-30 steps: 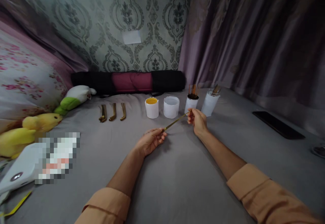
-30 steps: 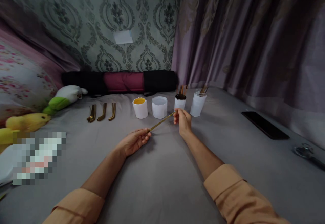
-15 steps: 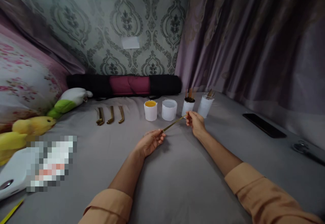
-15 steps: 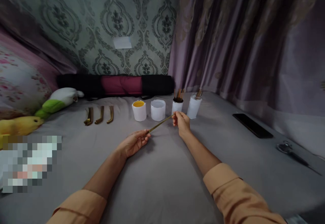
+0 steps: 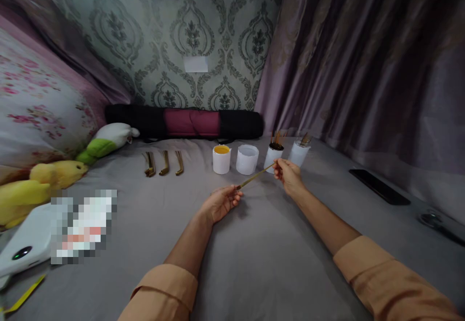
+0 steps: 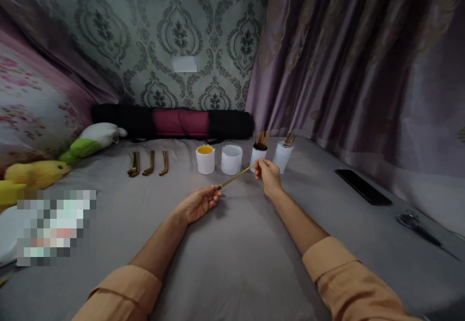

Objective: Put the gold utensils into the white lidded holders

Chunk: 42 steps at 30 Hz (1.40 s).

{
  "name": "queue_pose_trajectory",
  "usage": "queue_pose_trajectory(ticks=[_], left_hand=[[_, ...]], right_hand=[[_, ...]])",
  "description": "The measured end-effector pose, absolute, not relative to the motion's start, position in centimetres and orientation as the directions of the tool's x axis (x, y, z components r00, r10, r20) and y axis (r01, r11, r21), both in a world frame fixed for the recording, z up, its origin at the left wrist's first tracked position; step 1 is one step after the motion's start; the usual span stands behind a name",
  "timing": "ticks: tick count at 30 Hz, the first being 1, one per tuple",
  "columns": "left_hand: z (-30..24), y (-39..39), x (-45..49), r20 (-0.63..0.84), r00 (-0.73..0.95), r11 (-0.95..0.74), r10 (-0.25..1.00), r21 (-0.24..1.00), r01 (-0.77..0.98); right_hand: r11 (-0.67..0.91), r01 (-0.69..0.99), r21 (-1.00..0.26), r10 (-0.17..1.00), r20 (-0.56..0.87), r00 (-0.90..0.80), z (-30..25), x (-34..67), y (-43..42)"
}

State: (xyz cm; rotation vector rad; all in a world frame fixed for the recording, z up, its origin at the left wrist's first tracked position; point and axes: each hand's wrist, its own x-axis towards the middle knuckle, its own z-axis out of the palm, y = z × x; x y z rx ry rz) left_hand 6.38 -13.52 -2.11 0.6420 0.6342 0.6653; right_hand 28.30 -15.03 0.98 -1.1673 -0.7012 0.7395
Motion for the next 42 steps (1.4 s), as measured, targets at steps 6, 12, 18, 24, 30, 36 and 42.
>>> queue_pose_trajectory(ticks=[6, 12, 18, 24, 30, 36, 42], left_hand=[[-2.1, -13.4, 6.2, -0.305, 0.637, 0.62, 0.708, 0.701, -0.352], [-2.2, -13.2, 6.0, -0.316, 0.632, 0.633, 0.707, 0.682, -0.367], [-2.5, -13.0, 5.9, -0.3, 0.646, 0.64, 0.702, 0.664, -0.387], [-2.5, -12.9, 5.8, -0.306, 0.644, 0.645, 0.701, 0.658, -0.389], [-2.5, -12.8, 5.8, -0.295, 0.652, 0.644, 0.698, 0.658, -0.391], [-2.6, -12.8, 5.7, -0.289, 0.652, 0.638, 0.701, 0.662, -0.393], [-2.7, -12.7, 5.8, -0.281, 0.656, 0.635, 0.701, 0.665, -0.394]], right_hand=[[0.212, -0.091, -0.973, 0.777, 0.111, 0.62, 3.0, 29.7, -15.7], [0.234, -0.034, -0.972, 0.713, 0.148, 0.686, 5.3, 31.9, -16.3], [0.232, 0.013, -0.973, 0.651, 0.165, 0.741, 6.9, 34.2, -16.4], [0.205, 0.058, -0.977, 0.591, 0.171, 0.788, 9.4, 35.2, -16.5], [0.217, 0.204, -0.955, 0.498, 0.288, 0.818, 11.6, 36.5, -16.1], [0.203, 0.389, -0.899, 0.403, 0.439, 0.803, 13.2, 37.8, -15.3], [0.137, 0.567, -0.812, 0.36, 0.574, 0.735, 14.6, 37.9, -14.5]])
